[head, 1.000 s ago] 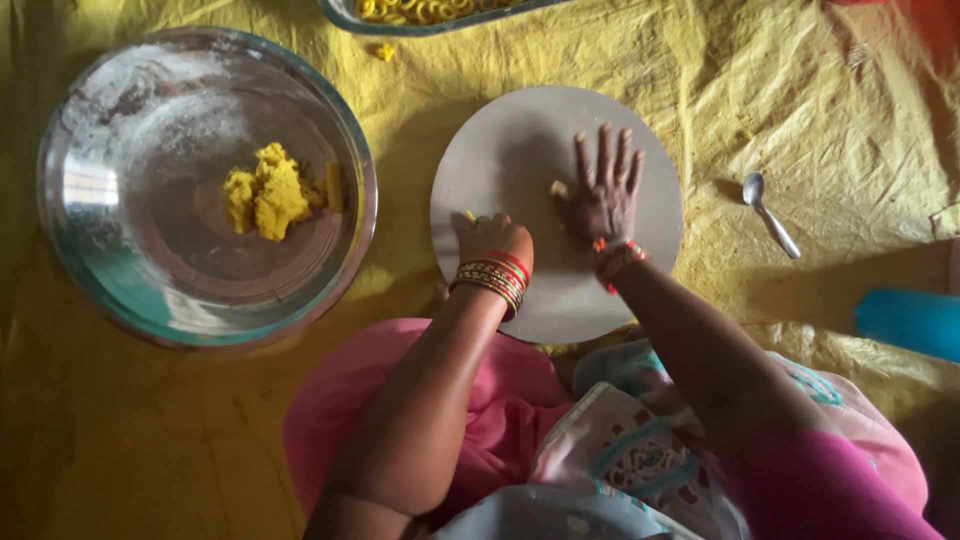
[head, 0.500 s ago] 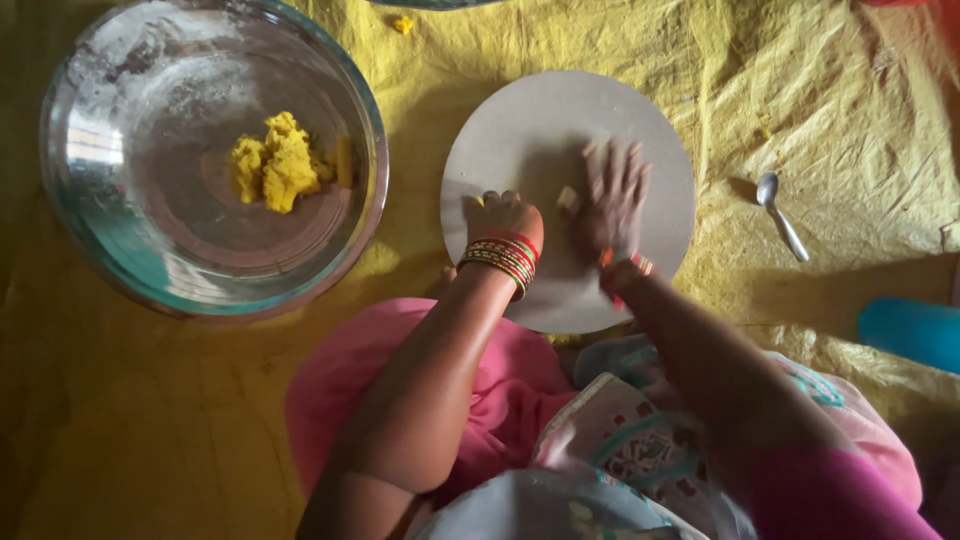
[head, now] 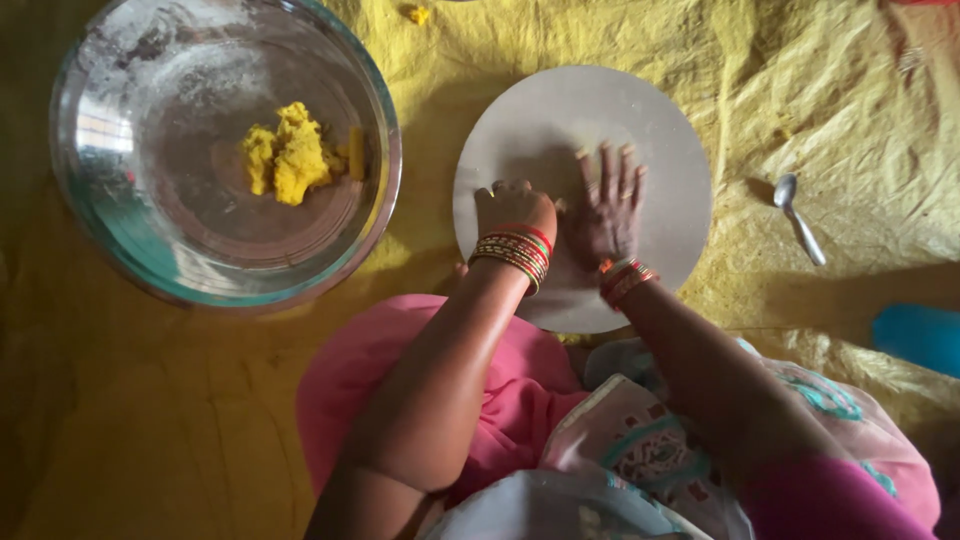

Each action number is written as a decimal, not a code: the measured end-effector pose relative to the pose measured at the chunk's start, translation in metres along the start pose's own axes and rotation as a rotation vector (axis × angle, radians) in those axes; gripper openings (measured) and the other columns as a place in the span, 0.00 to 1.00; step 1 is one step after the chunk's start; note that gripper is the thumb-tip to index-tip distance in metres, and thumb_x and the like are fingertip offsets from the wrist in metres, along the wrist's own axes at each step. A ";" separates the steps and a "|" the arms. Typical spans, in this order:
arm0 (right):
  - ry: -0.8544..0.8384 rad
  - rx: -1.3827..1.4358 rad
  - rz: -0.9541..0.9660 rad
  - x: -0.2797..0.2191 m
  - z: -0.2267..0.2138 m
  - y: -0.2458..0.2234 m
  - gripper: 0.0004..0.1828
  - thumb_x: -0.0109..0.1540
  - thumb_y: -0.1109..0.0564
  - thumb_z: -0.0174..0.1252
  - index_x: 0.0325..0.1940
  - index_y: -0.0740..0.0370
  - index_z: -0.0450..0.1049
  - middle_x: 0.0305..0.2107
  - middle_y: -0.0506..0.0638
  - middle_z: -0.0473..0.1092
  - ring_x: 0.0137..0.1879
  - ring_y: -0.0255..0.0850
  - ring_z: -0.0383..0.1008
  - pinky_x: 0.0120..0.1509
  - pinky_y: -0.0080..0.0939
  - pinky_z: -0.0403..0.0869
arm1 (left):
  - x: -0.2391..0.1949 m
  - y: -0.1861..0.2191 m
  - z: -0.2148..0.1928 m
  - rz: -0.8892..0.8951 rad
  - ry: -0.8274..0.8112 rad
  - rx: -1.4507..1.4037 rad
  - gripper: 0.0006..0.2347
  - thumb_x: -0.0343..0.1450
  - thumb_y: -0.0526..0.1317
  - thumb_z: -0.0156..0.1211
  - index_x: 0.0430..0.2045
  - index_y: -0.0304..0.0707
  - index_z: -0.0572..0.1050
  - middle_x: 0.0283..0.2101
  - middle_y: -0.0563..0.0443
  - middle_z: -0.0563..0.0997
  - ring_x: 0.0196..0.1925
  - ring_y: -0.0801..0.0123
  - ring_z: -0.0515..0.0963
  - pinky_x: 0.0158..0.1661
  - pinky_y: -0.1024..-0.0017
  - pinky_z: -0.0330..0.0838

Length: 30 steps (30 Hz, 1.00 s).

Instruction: The person sits on the floor and shapes yellow dough into small rings by hand. They roll small pieces of dough into thin strips, connect the ends to form circles, and place the finished rings onto a nearby metal tray.

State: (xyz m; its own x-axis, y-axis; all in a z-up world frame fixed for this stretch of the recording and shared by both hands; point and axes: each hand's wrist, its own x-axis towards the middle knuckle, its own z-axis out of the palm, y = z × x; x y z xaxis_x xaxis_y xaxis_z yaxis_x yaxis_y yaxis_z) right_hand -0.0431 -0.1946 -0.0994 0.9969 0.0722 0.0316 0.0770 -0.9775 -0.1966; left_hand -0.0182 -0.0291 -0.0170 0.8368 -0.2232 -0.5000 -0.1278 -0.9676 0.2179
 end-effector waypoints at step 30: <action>-0.008 -0.392 0.081 -0.023 0.014 -0.002 0.45 0.64 0.41 0.55 0.82 0.54 0.51 0.77 0.61 0.46 0.82 0.63 0.38 0.81 0.66 0.37 | -0.001 0.004 -0.001 0.005 -0.010 -0.031 0.10 0.75 0.41 0.51 0.40 0.45 0.82 0.52 0.49 0.79 0.58 0.54 0.75 0.57 0.48 0.63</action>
State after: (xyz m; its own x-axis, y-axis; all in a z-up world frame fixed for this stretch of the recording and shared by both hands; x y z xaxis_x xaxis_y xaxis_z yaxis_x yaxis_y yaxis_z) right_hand -0.0664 -0.1918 -0.1132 0.9997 -0.0082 0.0236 -0.0126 -0.9815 0.1908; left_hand -0.0187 -0.0328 -0.0151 0.8306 -0.2298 -0.5072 -0.1159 -0.9623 0.2462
